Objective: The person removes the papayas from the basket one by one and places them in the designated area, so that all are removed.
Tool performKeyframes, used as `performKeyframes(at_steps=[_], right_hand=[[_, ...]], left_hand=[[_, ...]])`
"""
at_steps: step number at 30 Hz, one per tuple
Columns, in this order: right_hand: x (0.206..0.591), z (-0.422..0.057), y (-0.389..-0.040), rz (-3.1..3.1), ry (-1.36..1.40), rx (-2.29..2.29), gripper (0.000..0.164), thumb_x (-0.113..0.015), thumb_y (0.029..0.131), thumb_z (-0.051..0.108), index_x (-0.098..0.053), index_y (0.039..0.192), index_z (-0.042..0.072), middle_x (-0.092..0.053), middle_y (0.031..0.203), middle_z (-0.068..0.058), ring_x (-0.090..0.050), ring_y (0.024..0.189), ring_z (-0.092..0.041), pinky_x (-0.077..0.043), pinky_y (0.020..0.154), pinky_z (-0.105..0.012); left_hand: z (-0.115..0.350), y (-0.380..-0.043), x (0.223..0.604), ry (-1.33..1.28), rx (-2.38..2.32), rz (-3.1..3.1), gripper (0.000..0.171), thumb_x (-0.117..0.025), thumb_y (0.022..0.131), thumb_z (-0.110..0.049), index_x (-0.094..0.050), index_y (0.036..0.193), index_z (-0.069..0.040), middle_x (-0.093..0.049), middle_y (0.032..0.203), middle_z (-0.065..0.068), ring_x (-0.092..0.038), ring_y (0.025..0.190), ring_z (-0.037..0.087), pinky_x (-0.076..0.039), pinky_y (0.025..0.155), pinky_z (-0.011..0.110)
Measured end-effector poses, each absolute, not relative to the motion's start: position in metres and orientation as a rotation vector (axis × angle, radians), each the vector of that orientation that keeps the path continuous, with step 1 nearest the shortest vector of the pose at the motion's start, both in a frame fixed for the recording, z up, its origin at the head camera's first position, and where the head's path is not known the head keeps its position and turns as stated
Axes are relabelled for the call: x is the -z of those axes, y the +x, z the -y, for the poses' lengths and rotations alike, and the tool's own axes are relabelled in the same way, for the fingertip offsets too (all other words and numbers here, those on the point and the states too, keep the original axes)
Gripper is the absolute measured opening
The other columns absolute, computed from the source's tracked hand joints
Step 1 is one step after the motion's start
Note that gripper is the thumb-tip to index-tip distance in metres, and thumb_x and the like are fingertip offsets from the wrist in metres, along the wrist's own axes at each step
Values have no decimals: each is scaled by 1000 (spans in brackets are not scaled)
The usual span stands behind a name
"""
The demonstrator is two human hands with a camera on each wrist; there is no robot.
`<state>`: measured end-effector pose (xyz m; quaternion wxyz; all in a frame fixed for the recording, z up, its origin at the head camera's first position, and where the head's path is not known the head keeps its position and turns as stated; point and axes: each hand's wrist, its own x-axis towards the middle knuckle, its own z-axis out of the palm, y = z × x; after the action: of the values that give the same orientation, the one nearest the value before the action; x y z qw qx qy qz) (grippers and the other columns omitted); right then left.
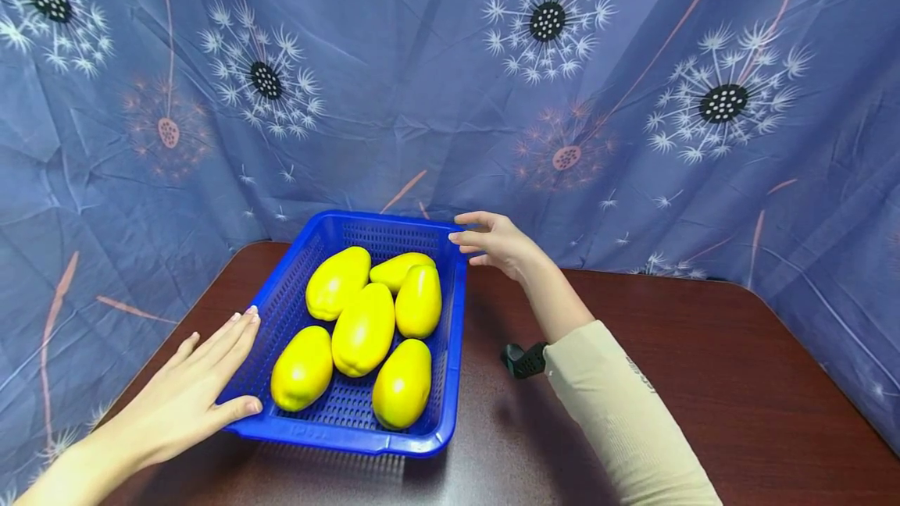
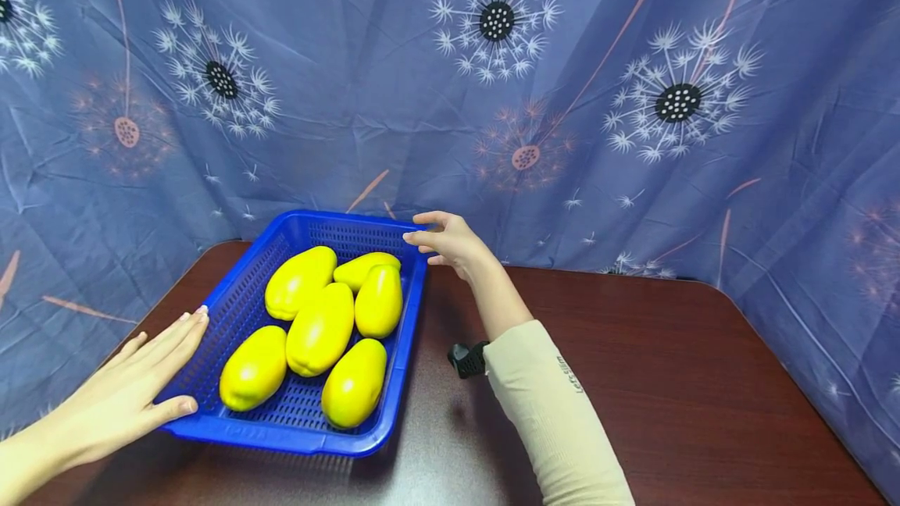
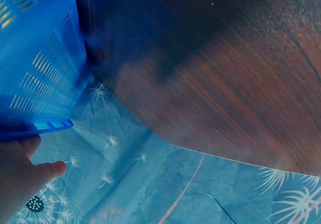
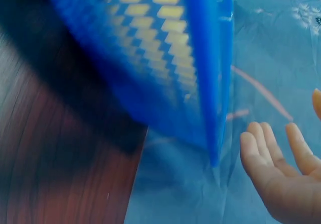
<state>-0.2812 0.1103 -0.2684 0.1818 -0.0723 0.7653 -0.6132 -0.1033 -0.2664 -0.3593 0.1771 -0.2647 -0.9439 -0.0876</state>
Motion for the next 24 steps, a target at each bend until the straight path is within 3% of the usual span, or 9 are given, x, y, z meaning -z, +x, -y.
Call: performKeyframes(at_steps=[15,24], right_hand=[[275,-52,-286,-2131,-19,1763,53,-67,86,14,-48,135,9,-49,133,-12,-45,124,-33,-35,102,-43],[291,-41,-278,-2343,-7,1531,56,-71,82,13,-48,133,6,-35,144,-13,-40,126,-31,-32,104,-47]], left_hand=[[267,-103,359,-732,260,2668,94,-68,79,-42,-17,149,-6,-21,153,10,7,139,1,12,110,38],[266,-101,360,-730,283,2673,93,-69,79,-39,-18,149,-6,-19,154,9,6,139,2,12,110,36]])
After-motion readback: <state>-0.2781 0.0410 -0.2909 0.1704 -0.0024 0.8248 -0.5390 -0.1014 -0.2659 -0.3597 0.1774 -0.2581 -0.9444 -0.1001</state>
